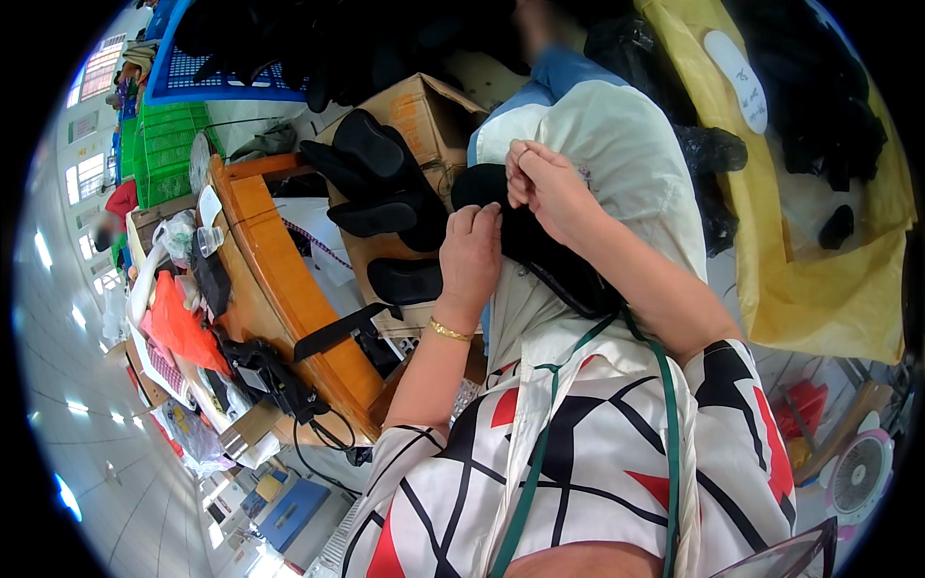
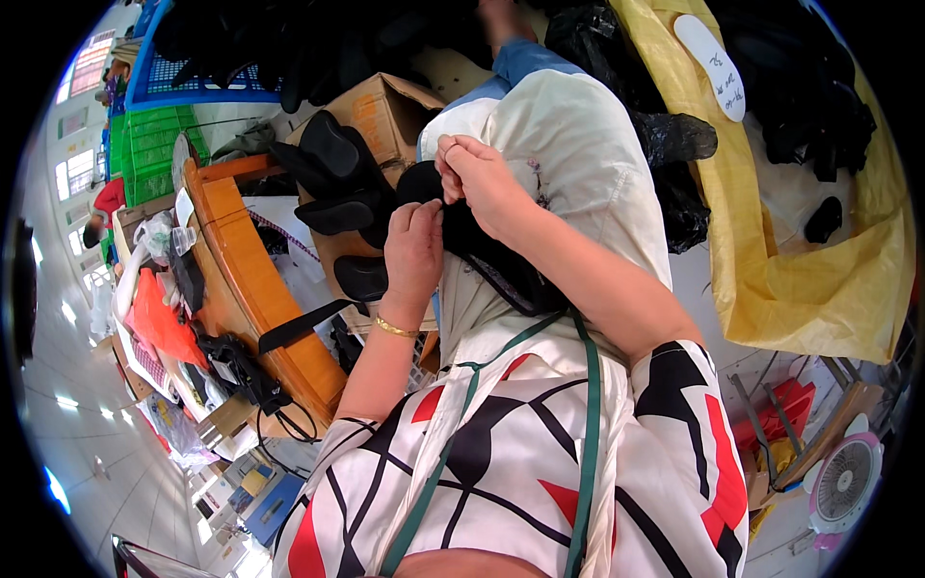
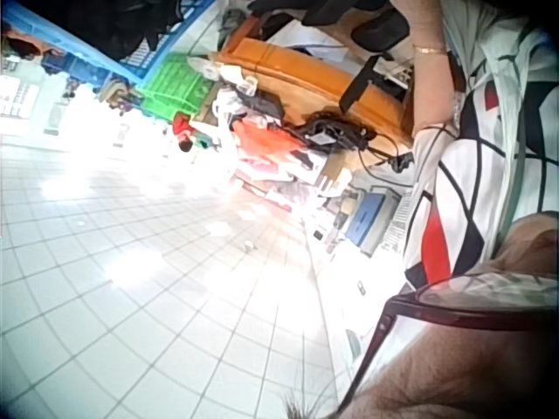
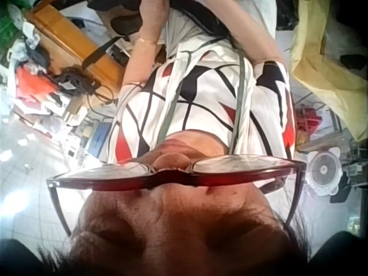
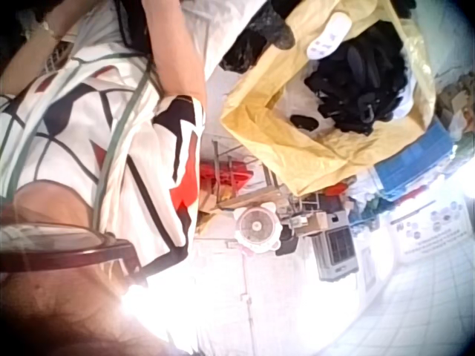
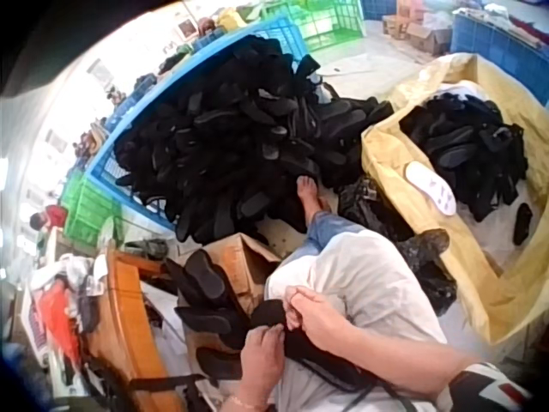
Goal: The person sits on the floor and sews a black shoe using a needle and thread. They repeatedly insert the needle into the shoe's sole and pull the thread through to stitch the material. The person handles the shoe and thread by hand throughout the process.
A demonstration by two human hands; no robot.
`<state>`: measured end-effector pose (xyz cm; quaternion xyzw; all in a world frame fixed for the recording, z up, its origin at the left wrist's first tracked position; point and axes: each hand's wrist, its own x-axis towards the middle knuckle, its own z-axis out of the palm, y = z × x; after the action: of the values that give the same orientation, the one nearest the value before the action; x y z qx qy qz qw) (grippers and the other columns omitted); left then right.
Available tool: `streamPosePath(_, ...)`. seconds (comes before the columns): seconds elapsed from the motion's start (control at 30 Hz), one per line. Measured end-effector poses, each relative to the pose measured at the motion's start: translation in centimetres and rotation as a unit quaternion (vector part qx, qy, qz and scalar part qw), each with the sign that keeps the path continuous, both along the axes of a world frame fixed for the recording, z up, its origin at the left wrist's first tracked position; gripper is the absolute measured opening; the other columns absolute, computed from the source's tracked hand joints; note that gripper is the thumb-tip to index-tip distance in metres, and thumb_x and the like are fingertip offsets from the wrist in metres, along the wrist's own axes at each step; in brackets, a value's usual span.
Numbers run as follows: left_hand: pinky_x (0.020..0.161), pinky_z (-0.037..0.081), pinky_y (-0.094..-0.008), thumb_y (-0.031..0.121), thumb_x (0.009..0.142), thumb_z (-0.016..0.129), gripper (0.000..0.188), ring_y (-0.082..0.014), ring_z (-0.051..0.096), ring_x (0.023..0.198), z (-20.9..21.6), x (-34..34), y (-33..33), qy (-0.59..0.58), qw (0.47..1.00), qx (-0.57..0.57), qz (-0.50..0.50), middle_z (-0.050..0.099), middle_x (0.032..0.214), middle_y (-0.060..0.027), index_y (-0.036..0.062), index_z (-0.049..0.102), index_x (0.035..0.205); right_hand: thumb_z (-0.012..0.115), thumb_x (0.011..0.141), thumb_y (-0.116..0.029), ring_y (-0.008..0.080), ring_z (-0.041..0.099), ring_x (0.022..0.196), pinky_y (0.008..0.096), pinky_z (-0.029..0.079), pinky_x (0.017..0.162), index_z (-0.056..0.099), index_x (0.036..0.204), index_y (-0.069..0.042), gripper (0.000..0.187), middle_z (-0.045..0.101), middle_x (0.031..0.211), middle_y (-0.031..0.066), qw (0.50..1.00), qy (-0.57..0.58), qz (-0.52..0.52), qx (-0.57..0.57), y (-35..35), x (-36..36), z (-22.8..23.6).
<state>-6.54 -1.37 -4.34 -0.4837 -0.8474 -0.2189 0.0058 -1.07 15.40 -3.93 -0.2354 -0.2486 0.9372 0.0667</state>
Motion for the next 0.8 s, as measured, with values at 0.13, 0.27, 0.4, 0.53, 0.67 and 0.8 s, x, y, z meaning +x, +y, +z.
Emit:
streamPosePath(0.13, 0.076, 0.052, -0.0395, 0.004, 0.089, 0.066, 0.019, -0.0318, 0.059, 0.09, -1.3, 0.2, -0.6, -0.051, 0.997, 0.055, 0.004, 0.058, 0.096, -0.0112, 0.0062, 0.064, 0.108, 0.046, 0.099, -0.011, 0.0117, 0.044, 0.061, 0.0288, 0.041, 0.065, 0.049, 0.082, -0.009, 0.018, 0.045, 0.074, 0.0003, 0.999, 0.009, -0.047, -0.025, -0.7, 2.2, 0.7)
streamPosePath(0.27, 0.077, 0.052, -0.0406, 0.012, 0.086, 0.072, 0.024, -0.0326, 0.06, 0.093, -0.6, 0.4, -0.2, -0.046, 0.998, 0.037, 0.002, 0.06, 0.099, -0.0111, 0.0074, 0.061, 0.107, 0.046, 0.098, -0.009, 0.0131, 0.047, 0.062, 0.0282, 0.041, 0.063, 0.05, 0.082, -0.008, 0.017, 0.048, 0.076, 0.0017, 0.998, 0.011, -0.067, -0.011, -1.3, 2.8, 0.3)
streamPosePath(0.4, 0.076, 0.052, -0.0415, 0.026, 0.077, 0.08, 0.043, -0.0329, 0.059, 0.098, 1.3, 0.4, 0.5, -0.014, 1.0, 0.014, 0.006, 0.059, 0.106, -0.0105, 0.0112, 0.055, 0.109, 0.046, 0.097, -0.008, 0.0132, 0.049, 0.064, 0.027, 0.042, 0.063, 0.051, 0.083, -0.006, 0.016, 0.05, 0.076, 0.0023, 0.997, -0.013, -0.039, 0.072, -1.8, 1.9, 3.4)
streamPosePath(0.53, 0.07, 0.054, -0.0385, 0.03, 0.077, 0.077, 0.038, -0.0284, 0.059, 0.093, 3.6, -0.4, 2.8, 0.011, 0.997, -0.077, -0.007, 0.052, 0.097, -0.008, 0.0113, 0.053, 0.101, 0.045, 0.102, -0.01, 0.011, 0.048, 0.068, 0.0252, 0.041, 0.064, 0.05, 0.085, -0.008, 0.018, 0.049, 0.078, 0.0007, 0.991, 0.052, -0.044, 0.117, -2.2, 1.2, 5.2)
streamPosePath(0.67, 0.074, 0.055, -0.0392, 0.027, 0.08, 0.072, 0.033, -0.029, 0.059, 0.094, 6.9, -1.8, 5.7, 0.069, 0.992, 0.037, -0.098, 0.055, 0.099, -0.0087, 0.0085, 0.053, 0.1, 0.044, 0.107, -0.015, 0.0119, 0.048, 0.072, 0.0253, 0.042, 0.068, 0.048, 0.087, -0.008, 0.022, 0.048, 0.082, 0.0013, 0.977, 0.118, -0.101, 0.145, -0.7, 2.8, 8.2)
streamPosePath(0.8, 0.096, 0.05, -0.0387, 0.011, 0.078, 0.068, 0.035, -0.0304, 0.06, 0.11, 9.9, -2.9, 6.4, 0.061, 0.961, 0.112, -0.246, 0.061, 0.113, -0.0092, 0.0095, 0.059, 0.112, 0.044, 0.108, -0.016, 0.0141, 0.049, 0.073, 0.0282, 0.044, 0.072, 0.049, 0.088, -0.006, 0.022, 0.048, 0.083, 0.0031, 0.971, 0.149, -0.134, 0.133, -0.6, 5.3, 11.2)
